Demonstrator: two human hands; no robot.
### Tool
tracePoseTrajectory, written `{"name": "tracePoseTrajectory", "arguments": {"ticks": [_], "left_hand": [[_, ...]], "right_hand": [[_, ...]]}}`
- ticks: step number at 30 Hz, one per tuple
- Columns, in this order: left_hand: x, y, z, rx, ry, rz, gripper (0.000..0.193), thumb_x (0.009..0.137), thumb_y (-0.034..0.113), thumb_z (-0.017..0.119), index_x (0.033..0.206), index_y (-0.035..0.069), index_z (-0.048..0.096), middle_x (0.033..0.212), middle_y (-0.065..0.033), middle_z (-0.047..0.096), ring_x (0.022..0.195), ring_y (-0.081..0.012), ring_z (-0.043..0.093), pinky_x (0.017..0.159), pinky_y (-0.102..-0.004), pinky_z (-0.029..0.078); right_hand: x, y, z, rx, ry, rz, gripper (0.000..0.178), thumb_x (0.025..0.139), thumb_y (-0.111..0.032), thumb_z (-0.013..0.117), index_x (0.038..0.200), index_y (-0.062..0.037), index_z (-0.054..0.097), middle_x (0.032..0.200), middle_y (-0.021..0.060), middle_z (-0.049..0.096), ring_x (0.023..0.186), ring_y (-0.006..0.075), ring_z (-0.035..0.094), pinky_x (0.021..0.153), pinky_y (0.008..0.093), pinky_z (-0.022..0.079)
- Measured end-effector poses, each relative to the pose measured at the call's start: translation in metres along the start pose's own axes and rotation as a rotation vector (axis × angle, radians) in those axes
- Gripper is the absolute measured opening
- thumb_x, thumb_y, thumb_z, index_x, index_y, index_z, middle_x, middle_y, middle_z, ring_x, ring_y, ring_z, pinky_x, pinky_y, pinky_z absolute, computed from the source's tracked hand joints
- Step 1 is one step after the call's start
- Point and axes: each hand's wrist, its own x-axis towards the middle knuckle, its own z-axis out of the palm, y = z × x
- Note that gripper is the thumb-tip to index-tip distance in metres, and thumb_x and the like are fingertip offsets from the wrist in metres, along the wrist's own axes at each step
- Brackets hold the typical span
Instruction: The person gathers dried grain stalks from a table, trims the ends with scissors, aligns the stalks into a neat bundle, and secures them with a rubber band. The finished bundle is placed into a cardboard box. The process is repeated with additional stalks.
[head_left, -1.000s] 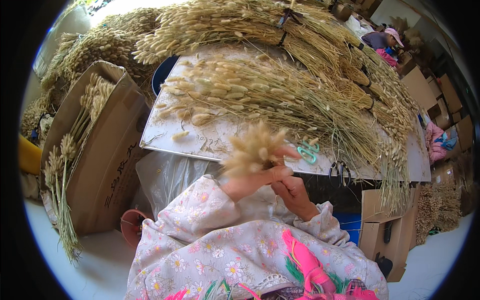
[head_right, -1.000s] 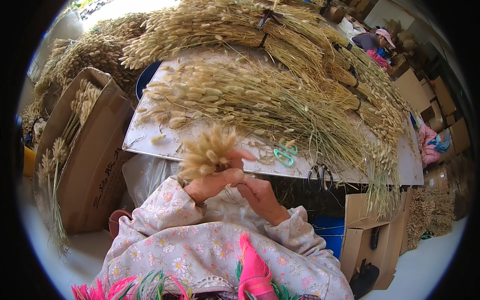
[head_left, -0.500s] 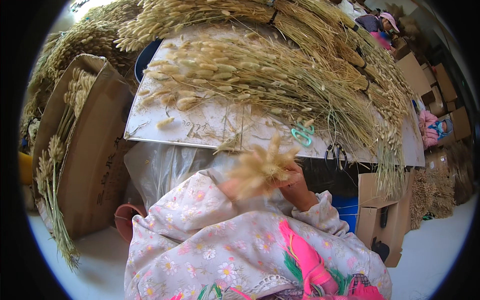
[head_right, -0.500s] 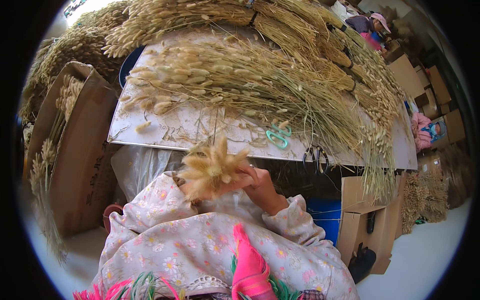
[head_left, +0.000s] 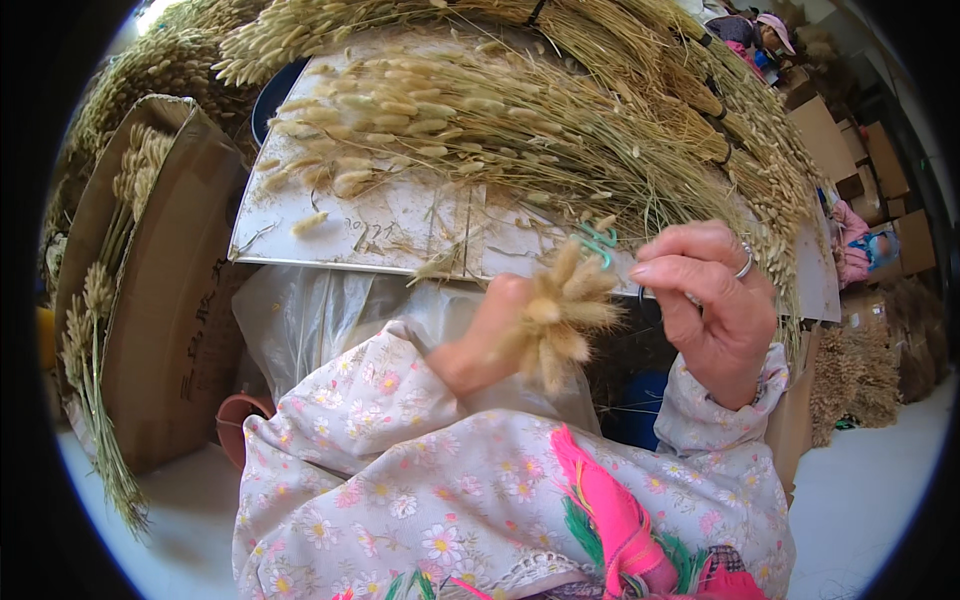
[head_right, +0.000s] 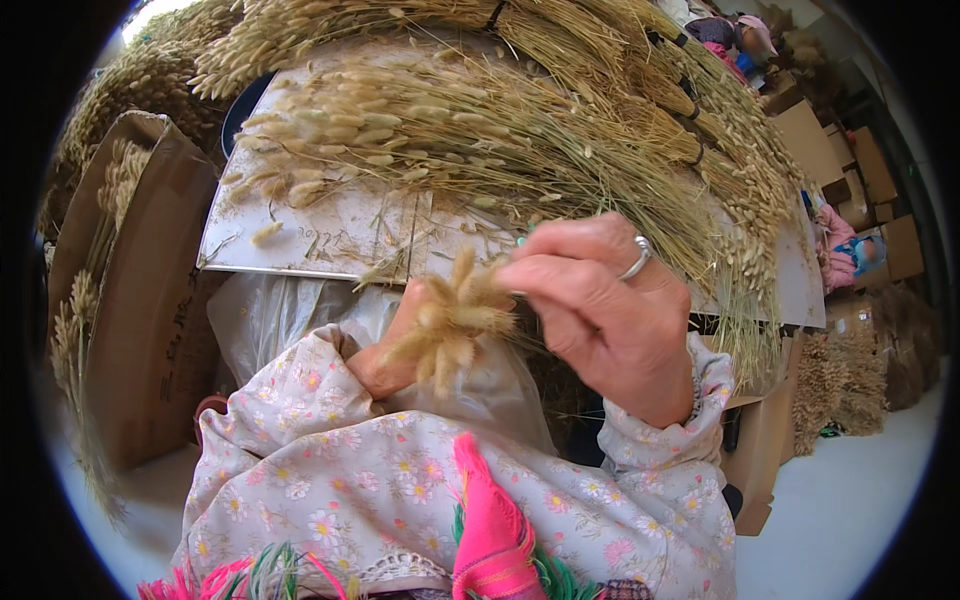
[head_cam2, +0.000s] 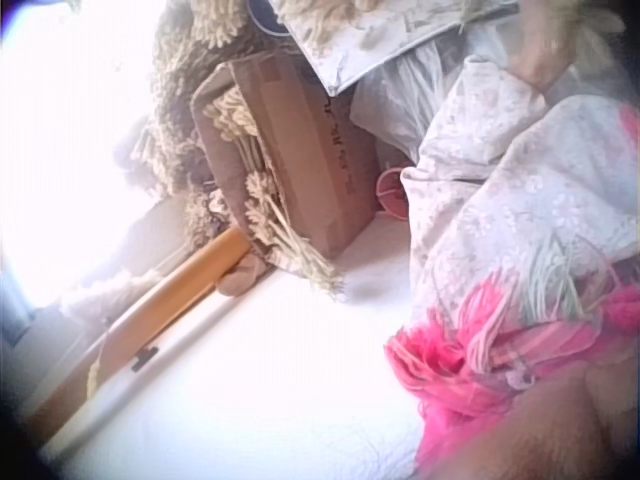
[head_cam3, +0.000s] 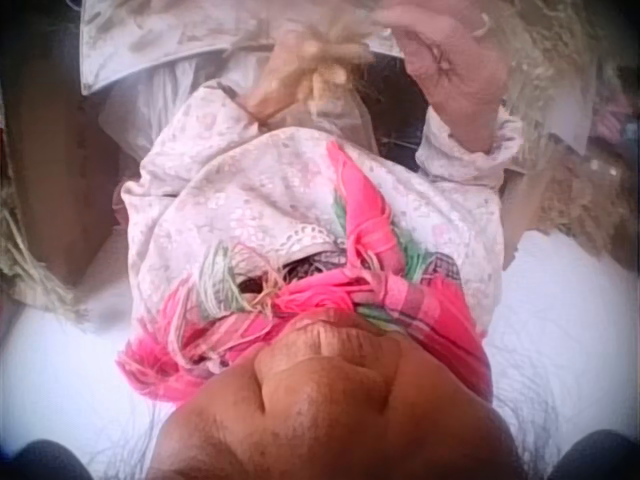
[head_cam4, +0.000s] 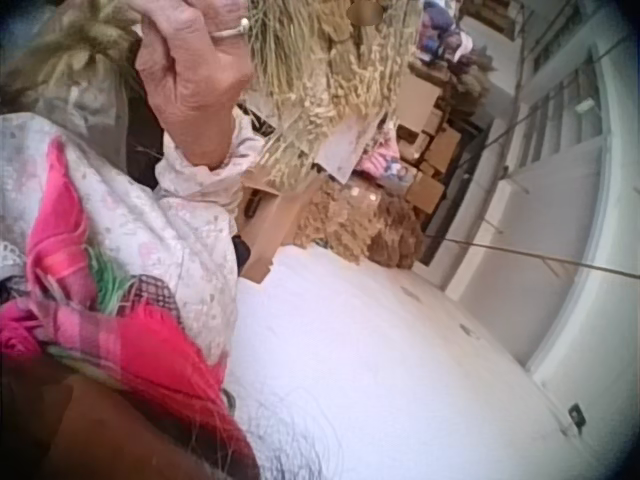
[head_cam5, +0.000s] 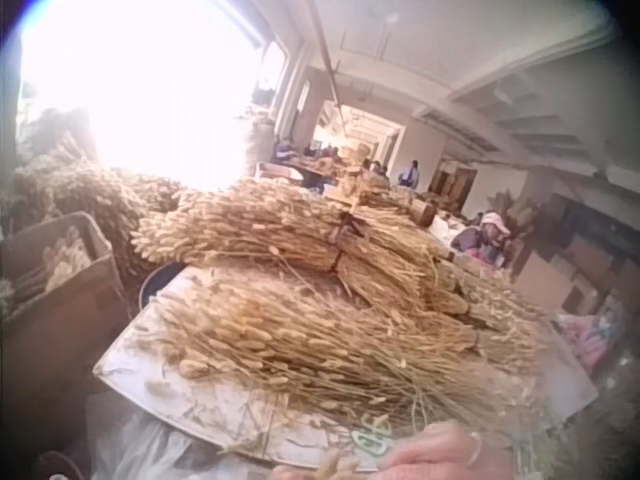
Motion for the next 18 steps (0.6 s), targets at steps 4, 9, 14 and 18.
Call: {"name": "tracePoseTrajectory", "arguments": {"ticks": [4,9,14,18], "left_hand": [[0.004,0.003,0.008,0.679,-0.001,0.341,0.032,0.083,0.023,0.062,0.11,0.006,0.063,0.099,-0.011,0.067,0.086,-0.0244,0.067,0.065,-0.0336,0.053],[0.021,-0.019,0.001,0.887,0.095,0.742,0.02,0.073,0.019,0.067,0.09,0.008,0.066,0.085,-0.0118,0.067,0.077,-0.0302,0.064,0.065,-0.0386,0.05],[0.026,-0.023,-0.009,0.61,-0.006,0.378,0.02,0.075,0.012,0.068,0.095,0.007,0.065,0.088,-0.0089,0.067,0.073,-0.0232,0.065,0.061,-0.0334,0.051],[0.019,-0.017,0.003,0.19,-0.032,0.376,0.021,0.083,0.003,0.063,0.104,0.005,0.063,0.096,-0.0032,0.064,0.081,-0.0132,0.063,0.064,-0.027,0.053]], "right_hand": [[0.017,-0.026,0.0,-0.144,-0.283,-0.143,0.021,0.076,-0.018,0.072,0.091,-0.0059,0.066,0.102,0.0097,0.062,0.093,0.0253,0.059,0.09,0.0421,0.042],[0.013,-0.025,0.022,-0.345,-0.367,-0.157,0.023,0.065,-0.016,0.075,0.083,-0.0079,0.064,0.108,0.0066,0.061,0.104,0.027,0.055,0.099,0.0471,0.037],[0.007,-0.008,0.018,-0.321,-0.337,-0.201,0.02,0.062,-0.008,0.075,0.077,-0.0084,0.061,0.109,0.0061,0.061,0.105,0.0278,0.056,0.1,0.0478,0.035],[0.002,-0.009,0.017,-0.374,-0.267,-0.256,0.02,0.062,-0.007,0.075,0.076,-0.0078,0.06,0.111,0.0066,0.061,0.107,0.0288,0.055,0.101,0.0484,0.034]]}}
